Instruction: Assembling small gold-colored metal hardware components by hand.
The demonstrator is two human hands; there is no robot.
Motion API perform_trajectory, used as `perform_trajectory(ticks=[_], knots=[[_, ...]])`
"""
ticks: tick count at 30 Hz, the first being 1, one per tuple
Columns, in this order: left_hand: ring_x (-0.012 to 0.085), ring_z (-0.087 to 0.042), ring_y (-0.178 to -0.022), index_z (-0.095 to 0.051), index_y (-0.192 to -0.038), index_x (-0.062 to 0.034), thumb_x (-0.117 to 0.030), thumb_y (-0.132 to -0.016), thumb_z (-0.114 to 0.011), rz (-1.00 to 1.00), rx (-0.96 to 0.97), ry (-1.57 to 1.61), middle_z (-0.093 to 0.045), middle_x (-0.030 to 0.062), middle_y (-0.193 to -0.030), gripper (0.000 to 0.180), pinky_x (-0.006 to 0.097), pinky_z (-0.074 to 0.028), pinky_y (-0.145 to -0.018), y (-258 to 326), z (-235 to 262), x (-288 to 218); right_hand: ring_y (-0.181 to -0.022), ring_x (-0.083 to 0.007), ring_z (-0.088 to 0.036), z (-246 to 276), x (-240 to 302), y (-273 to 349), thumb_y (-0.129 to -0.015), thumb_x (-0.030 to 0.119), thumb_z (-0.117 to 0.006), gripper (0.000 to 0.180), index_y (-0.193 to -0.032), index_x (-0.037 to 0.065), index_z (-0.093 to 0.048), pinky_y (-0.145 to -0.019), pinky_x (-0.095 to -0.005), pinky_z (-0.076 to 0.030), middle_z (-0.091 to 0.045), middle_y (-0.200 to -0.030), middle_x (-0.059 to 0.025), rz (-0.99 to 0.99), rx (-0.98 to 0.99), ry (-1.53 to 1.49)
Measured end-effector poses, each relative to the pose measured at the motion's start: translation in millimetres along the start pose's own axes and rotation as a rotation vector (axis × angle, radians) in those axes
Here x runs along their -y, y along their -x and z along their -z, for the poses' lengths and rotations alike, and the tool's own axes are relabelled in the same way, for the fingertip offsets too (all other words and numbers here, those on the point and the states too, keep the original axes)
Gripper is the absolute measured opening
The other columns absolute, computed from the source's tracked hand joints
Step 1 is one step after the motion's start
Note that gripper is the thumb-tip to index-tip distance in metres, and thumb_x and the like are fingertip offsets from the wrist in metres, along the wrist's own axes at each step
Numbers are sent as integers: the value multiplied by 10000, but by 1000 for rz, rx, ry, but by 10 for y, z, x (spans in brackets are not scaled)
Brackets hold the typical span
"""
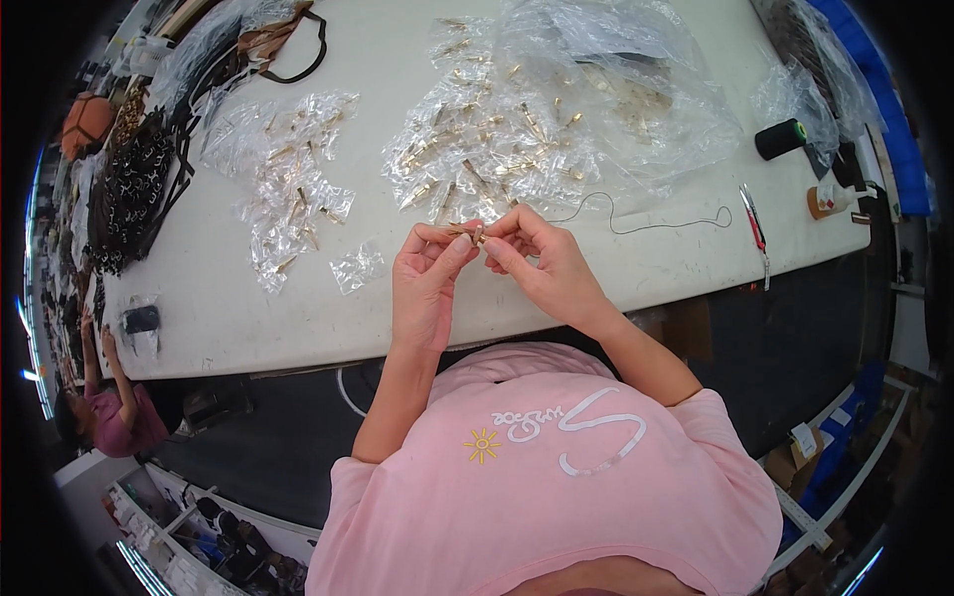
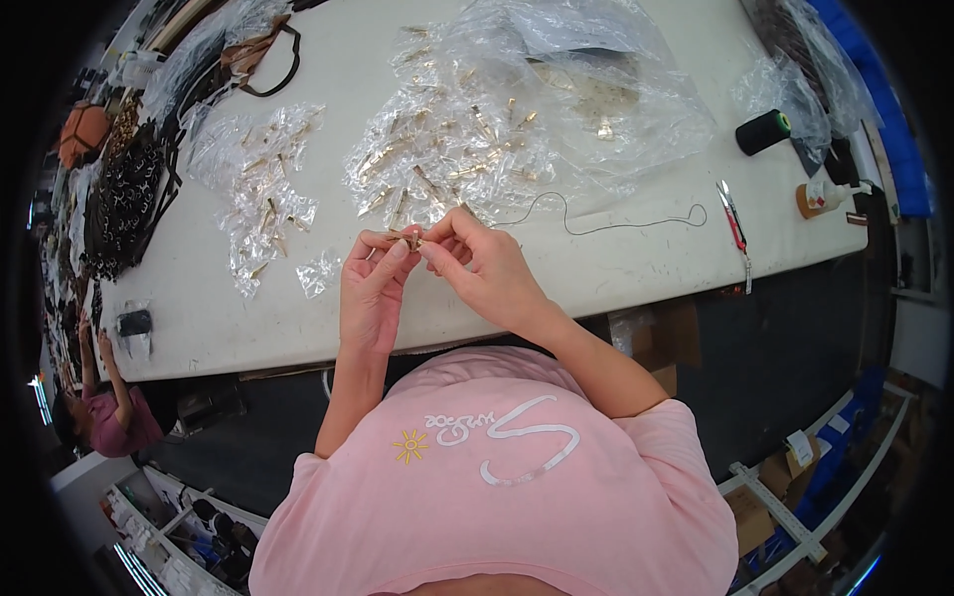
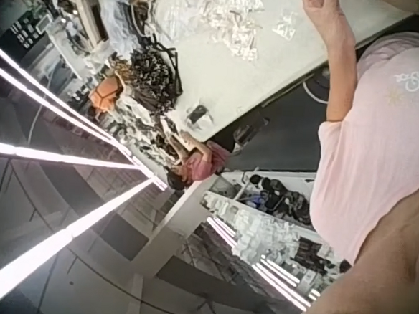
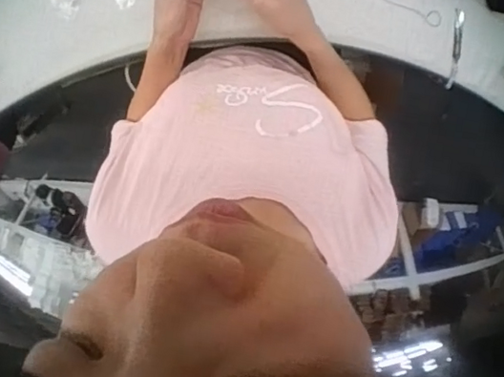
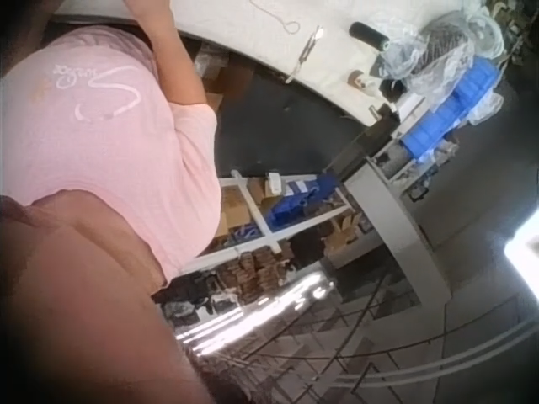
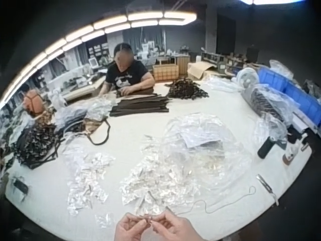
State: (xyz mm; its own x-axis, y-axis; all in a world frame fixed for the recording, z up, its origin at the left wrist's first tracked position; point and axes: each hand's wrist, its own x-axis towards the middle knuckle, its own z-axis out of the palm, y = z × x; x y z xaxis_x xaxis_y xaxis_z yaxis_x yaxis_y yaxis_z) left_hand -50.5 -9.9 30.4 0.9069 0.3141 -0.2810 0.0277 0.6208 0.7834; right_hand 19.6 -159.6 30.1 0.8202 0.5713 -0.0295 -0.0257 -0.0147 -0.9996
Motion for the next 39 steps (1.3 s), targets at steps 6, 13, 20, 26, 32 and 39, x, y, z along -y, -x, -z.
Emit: perform_trajectory(ticks=[6, 13, 20, 26, 32, 39], knots=[[188, -641, -1062, -578, -1021, -23, -40, -914, -645, -167, -123, -219, -629, 173, -1201, 128, 313, -514, -917, 170, 148, -65, -627, -225, -667, -180, 4, -55, -938, 112, -610, 120, -917, 9, -551, -571, -342, -494, -656, -700, -98, 85, 75, 293], [209, -556, -1201, -591, -1225, -34, -45, -866, -680, -407, -258, -1016, -618, 86, -1262, 370, 349, -428, -1028, 225, 889, -488, -677, -341, -640, -79, -8, -206, -919, 74, -611, 107, -923, 13, -522, -595, -410, -488, -643, -753, -154, 255, 56, 577], [294, -593, -1097, -652, -1118, -19, -40, -845, -669, -652, -246, -1546, -658, 121, -1168, 274, 360, -481, -936, 222, 1043, -340, -684, -332, -638, -152, 82, -250, -914, 75, -616, 111, -926, 16, -523, -604, -405, -487, -640, -764, -149, 350, 112, 569], [175, -654, -959, -675, -1057, -5, -23, -921, -615, -482, -228, -924, -708, 75, -1009, 150, 300, -486, -875, 201, 724, -431, -681, -279, -647, -69, 428, -212, -894, 65, -628, 113, -976, 27, -561, -589, -374, -495, -644, -813, -127, 444, 122, 648], [151, -649, -953, -630, -1112, 48, 11, -922, -629, -437, 5, -654, -675, 95, -1053, 194, 276, -488, -885, 321, 290, -594, -723, -215, -680, 84, 746, -141, -877, 1, -651, 189, -1061, 21, -610, -635, -302, -529, -664, -833, -105, 571, 80, 677], [131, -625, -881, -671, -996, 41, 31, -884, -664, -547, -10, -849, -685, 74, -937, 112, 260, -471, -832, 301, 172, -610, -679, -259, -653, 171, 824, -136, -898, 73, -646, 156, -1036, 59, -574, -573, -350, -502, -656, -813, -95, 588, 40, 712]])
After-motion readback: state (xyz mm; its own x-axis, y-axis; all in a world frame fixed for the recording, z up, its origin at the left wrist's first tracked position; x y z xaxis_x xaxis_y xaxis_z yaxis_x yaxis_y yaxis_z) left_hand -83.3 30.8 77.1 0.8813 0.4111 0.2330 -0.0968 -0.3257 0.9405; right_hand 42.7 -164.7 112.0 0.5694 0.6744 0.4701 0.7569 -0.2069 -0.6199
